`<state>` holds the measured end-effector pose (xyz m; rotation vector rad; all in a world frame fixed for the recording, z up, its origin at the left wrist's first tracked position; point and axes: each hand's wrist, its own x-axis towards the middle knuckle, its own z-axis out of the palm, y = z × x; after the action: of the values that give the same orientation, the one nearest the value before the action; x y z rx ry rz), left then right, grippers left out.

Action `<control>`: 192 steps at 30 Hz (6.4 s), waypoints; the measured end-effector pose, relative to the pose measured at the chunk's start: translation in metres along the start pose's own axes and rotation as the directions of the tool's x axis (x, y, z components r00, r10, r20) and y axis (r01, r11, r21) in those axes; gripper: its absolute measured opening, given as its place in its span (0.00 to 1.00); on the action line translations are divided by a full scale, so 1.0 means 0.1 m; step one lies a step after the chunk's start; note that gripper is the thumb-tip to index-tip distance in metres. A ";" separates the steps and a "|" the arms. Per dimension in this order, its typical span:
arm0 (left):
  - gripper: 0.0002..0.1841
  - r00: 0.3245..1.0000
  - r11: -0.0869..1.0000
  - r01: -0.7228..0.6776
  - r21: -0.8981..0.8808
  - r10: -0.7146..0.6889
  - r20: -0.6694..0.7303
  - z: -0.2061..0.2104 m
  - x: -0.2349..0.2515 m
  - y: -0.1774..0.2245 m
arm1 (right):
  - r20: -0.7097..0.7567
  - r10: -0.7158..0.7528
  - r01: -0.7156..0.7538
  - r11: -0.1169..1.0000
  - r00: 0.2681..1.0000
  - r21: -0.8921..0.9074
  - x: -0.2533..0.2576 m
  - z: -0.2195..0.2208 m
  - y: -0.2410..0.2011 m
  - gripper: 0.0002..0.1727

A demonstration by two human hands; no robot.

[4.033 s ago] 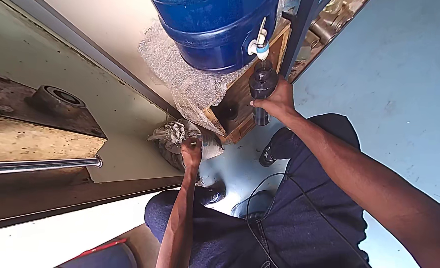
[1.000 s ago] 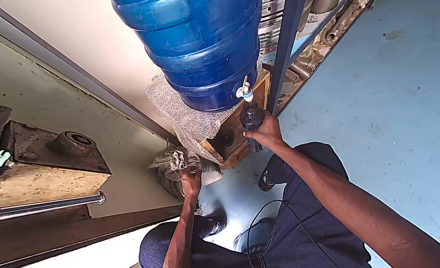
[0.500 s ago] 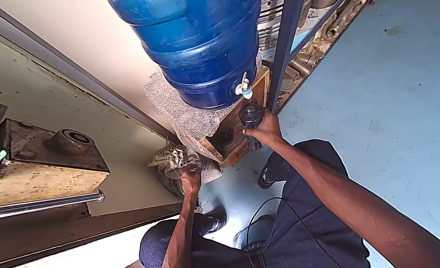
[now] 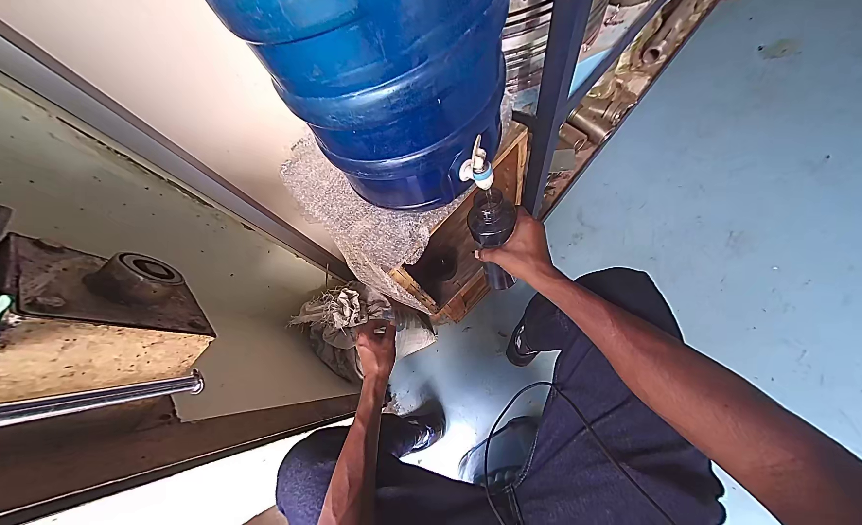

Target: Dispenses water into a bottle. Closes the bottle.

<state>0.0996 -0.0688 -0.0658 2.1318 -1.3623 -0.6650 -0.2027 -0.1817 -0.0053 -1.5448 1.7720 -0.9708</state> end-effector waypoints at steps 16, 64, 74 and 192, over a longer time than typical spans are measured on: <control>0.12 1.000 1.000 0.001 0.010 -0.001 0.000 -0.01 0.00 0.01 | 0.002 0.009 -0.009 1.000 1.000 0.004 0.00 -0.01 -0.01 0.46; 0.12 1.000 0.999 0.009 0.032 -0.009 0.004 0.00 0.00 0.02 | -0.006 0.010 -0.009 1.000 1.000 0.027 -0.01 -0.01 0.00 0.45; 0.10 0.882 0.950 -0.276 -0.145 0.190 -0.430 -0.03 -0.02 -0.04 | 0.009 0.012 -0.012 0.999 1.000 0.038 -0.01 -0.03 -0.01 0.46; 0.38 0.896 0.626 -0.426 0.654 0.193 0.399 1.24 0.42 1.48 | 0.061 0.053 -0.057 0.997 0.997 0.052 0.04 -0.14 0.04 0.46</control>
<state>-0.0633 -0.1801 -0.0667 2.3014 -2.4372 -0.3040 -0.2168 -0.1831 -0.0003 -1.4688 1.7244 -0.9293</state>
